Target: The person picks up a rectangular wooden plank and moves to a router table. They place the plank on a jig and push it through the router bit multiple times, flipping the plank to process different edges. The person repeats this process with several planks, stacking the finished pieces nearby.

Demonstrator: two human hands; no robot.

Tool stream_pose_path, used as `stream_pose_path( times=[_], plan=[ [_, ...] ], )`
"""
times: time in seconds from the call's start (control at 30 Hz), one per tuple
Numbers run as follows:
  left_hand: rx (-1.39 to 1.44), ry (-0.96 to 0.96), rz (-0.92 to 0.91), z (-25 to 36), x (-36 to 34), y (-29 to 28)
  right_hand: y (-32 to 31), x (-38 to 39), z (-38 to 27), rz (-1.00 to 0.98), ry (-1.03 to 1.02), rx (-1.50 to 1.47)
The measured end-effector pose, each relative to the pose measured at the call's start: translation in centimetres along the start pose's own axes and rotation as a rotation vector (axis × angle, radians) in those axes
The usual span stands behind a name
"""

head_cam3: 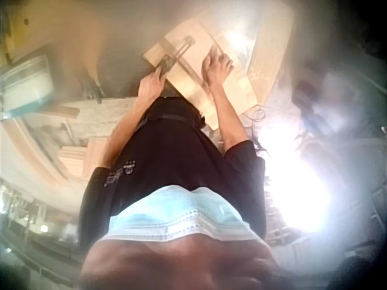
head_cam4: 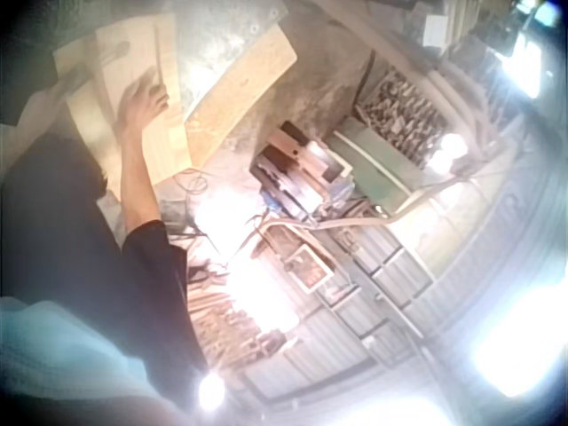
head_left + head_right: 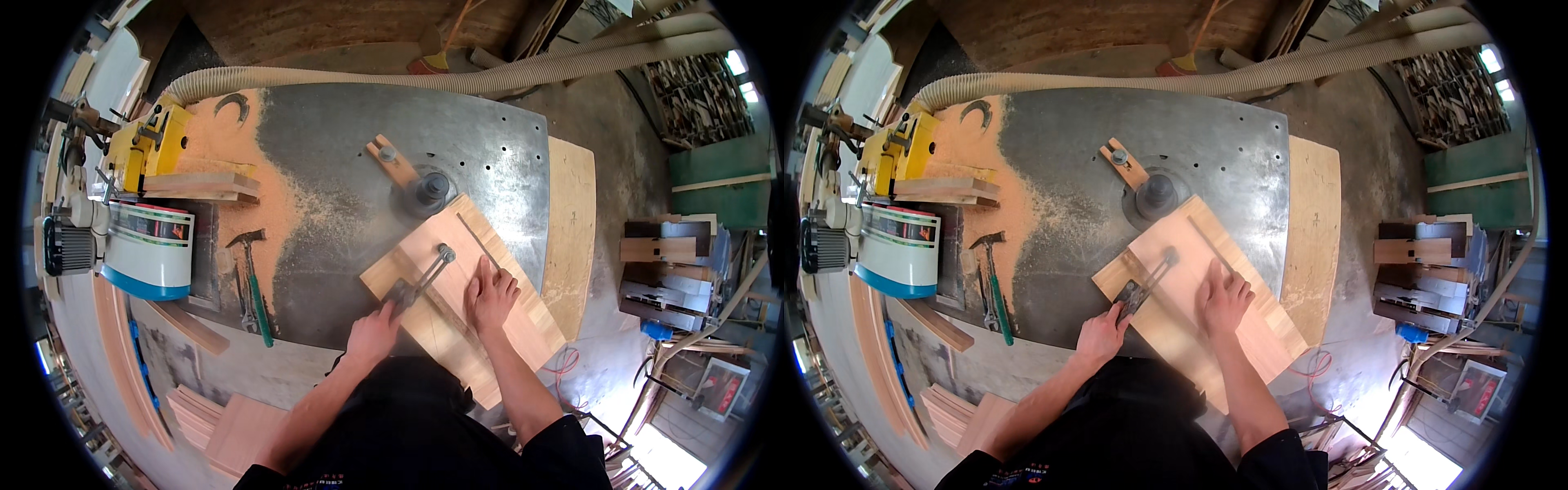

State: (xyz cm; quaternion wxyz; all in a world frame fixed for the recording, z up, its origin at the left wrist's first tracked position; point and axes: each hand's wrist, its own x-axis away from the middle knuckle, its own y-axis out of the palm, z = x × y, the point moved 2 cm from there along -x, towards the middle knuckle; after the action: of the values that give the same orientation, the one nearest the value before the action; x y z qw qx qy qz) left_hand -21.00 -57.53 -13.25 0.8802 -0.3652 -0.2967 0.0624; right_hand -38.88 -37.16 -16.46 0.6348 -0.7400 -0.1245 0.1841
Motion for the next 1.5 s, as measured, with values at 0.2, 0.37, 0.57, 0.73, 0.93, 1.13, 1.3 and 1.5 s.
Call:
stream_pose_path(
  times=[0.2,0.37,0.57,0.73,0.93,1.13,1.3,1.5],
  plan=[
    [-0.017,0.063,0.061,0.7,-0.8,-0.7,-0.4,-0.4,0.0,0.000,0.036,-0.019],
    [-0.031,0.078,0.039,1.1,-1.8,-1.0,0.0,-0.7,0.5,0.026,0.055,-0.010],
    [-0.043,0.096,0.029,1.6,-2.9,-1.3,-0.2,-1.2,0.8,0.023,0.080,-0.006],
    [-0.043,0.098,0.010,1.9,-3.6,-1.5,0.3,-1.4,1.3,0.019,0.105,-0.008],
    [-0.057,0.112,-0.005,2.2,-4.5,-1.7,0.3,-1.8,1.5,0.035,0.116,0.001],
    [-0.044,0.135,0.006,2.6,-5.2,-1.8,0.1,-2.1,1.7,0.043,0.134,0.012],
    [-0.069,0.114,-0.050,3.2,-5.8,-2.2,0.2,-2.3,2.0,0.044,0.147,0.005],
    [-0.082,0.130,-0.041,3.4,-6.1,-2.3,-0.2,-2.5,1.9,0.053,0.147,0.011]
  ],
)
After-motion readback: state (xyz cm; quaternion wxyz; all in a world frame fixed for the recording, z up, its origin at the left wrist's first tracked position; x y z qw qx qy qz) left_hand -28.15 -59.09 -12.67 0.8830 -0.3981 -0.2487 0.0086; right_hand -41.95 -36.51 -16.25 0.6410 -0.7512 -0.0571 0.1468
